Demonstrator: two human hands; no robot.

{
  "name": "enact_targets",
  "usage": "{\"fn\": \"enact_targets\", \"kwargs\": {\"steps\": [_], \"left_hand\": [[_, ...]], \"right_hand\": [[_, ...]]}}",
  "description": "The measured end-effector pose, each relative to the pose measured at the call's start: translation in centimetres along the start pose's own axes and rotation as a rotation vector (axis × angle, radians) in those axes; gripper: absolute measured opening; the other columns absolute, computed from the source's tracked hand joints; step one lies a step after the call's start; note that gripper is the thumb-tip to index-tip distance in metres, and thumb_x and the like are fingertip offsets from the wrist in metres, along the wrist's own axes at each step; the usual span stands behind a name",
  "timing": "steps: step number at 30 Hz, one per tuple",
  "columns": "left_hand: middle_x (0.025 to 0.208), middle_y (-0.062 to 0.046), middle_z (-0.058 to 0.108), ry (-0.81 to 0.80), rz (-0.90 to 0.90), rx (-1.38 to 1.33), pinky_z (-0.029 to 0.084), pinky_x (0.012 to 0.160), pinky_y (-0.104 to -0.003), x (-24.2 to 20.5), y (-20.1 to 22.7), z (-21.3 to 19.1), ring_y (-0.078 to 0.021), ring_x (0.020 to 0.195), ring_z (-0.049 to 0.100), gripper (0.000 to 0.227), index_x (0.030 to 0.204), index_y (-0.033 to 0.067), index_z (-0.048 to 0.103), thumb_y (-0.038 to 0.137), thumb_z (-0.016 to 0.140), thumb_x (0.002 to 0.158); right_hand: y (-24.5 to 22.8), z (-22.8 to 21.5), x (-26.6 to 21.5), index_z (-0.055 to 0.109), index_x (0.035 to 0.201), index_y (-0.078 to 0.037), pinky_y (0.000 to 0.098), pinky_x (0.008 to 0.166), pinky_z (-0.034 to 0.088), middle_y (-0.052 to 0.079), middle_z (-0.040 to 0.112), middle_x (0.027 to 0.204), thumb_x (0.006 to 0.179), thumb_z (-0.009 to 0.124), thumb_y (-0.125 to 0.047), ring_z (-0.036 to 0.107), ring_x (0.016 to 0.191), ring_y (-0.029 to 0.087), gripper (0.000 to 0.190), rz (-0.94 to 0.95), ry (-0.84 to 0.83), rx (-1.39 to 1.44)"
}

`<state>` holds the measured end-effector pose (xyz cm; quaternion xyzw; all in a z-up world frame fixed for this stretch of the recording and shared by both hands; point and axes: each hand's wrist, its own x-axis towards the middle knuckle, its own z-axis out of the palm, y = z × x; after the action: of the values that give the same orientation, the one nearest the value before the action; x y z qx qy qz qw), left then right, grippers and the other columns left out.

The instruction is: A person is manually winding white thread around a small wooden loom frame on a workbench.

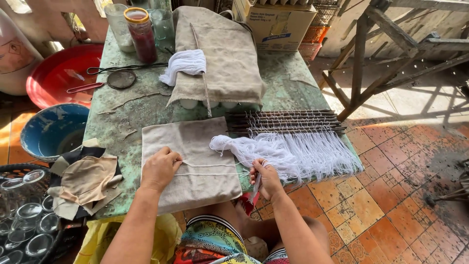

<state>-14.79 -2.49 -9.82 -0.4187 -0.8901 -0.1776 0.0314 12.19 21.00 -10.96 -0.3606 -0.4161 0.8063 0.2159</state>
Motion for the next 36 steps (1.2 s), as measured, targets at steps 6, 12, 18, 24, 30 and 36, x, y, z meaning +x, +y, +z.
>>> {"fn": "enact_targets", "kwargs": {"steps": [6, 12, 18, 24, 30, 36], "left_hand": [[0.101, 0.002, 0.066, -0.083, -0.164, -0.240, 0.062, 0.081, -0.045, -2.5, -0.9, -4.8, -0.0263, 0.091, 0.075, 0.009, 0.090, 0.0261, 0.071, 0.035, 0.071, 0.088], [0.098, 0.004, 0.063, -0.058, -0.163, -0.112, 0.063, 0.080, -0.039, -5.1, -3.0, -3.3, -0.0230, 0.096, 0.072, 0.008, 0.083, 0.0275, 0.072, 0.035, 0.074, 0.086], [0.100, 0.005, 0.062, -0.027, -0.110, 0.009, 0.063, 0.082, -0.039, -5.6, -2.7, -2.2, -0.0223, 0.099, 0.069, 0.010, 0.081, 0.0285, 0.073, 0.038, 0.076, 0.082], [0.101, 0.001, 0.061, -0.153, -0.080, -0.016, 0.050, 0.081, -0.037, -5.0, -1.4, -3.8, -0.0208, 0.095, 0.055, 0.011, 0.095, 0.0164, 0.068, 0.026, 0.062, 0.095], [0.103, 0.003, 0.062, 0.027, -0.015, -0.186, 0.050, 0.084, -0.038, -5.0, -2.0, -3.9, -0.0213, 0.096, 0.056, 0.006, 0.087, 0.0174, 0.066, 0.022, 0.064, 0.091], [0.106, 0.005, 0.062, -0.044, -0.034, -0.152, 0.046, 0.094, -0.038, -4.4, 0.0, -6.5, -0.0183, 0.102, 0.056, 0.007, 0.090, 0.0187, 0.068, 0.025, 0.065, 0.092]], "right_hand": [[0.3, 0.0, 0.0, 0.057, 0.101, -0.010, 0.0270, 0.044, 0.052, 0.009, 0.061, 0.068, 0.101, 0.068, -0.021, 0.062, 0.055, 0.018, 0.015, -0.027, -0.019, -0.090], [0.3, 0.5, -0.5, 0.062, 0.098, -0.001, 0.0287, 0.044, 0.057, 0.011, 0.061, 0.068, 0.097, 0.073, -0.017, 0.064, 0.056, 0.018, 0.019, -0.067, -0.075, -0.283], [0.0, 0.9, -1.3, 0.063, 0.101, 0.002, 0.0298, 0.046, 0.060, 0.012, 0.062, 0.071, 0.096, 0.074, -0.015, 0.066, 0.058, 0.019, 0.020, -0.095, -0.078, -0.283], [-1.6, 0.6, -2.9, 0.057, 0.129, -0.009, 0.0275, 0.055, 0.040, 0.008, 0.059, 0.088, 0.099, 0.060, -0.007, 0.054, 0.073, 0.017, 0.031, -0.034, -0.148, 0.119], [-3.1, 0.5, -4.9, 0.055, 0.138, -0.008, 0.0276, 0.057, 0.040, 0.013, 0.063, 0.100, 0.096, 0.060, 0.000, 0.052, 0.073, 0.017, 0.044, -0.196, -0.112, 0.081], [-4.8, 3.1, -7.4, 0.057, 0.140, -0.005, 0.0318, 0.085, 0.051, 0.008, 0.068, 0.092, 0.094, 0.066, -0.005, 0.062, 0.085, 0.020, 0.047, -0.588, 0.167, -0.343]]}}
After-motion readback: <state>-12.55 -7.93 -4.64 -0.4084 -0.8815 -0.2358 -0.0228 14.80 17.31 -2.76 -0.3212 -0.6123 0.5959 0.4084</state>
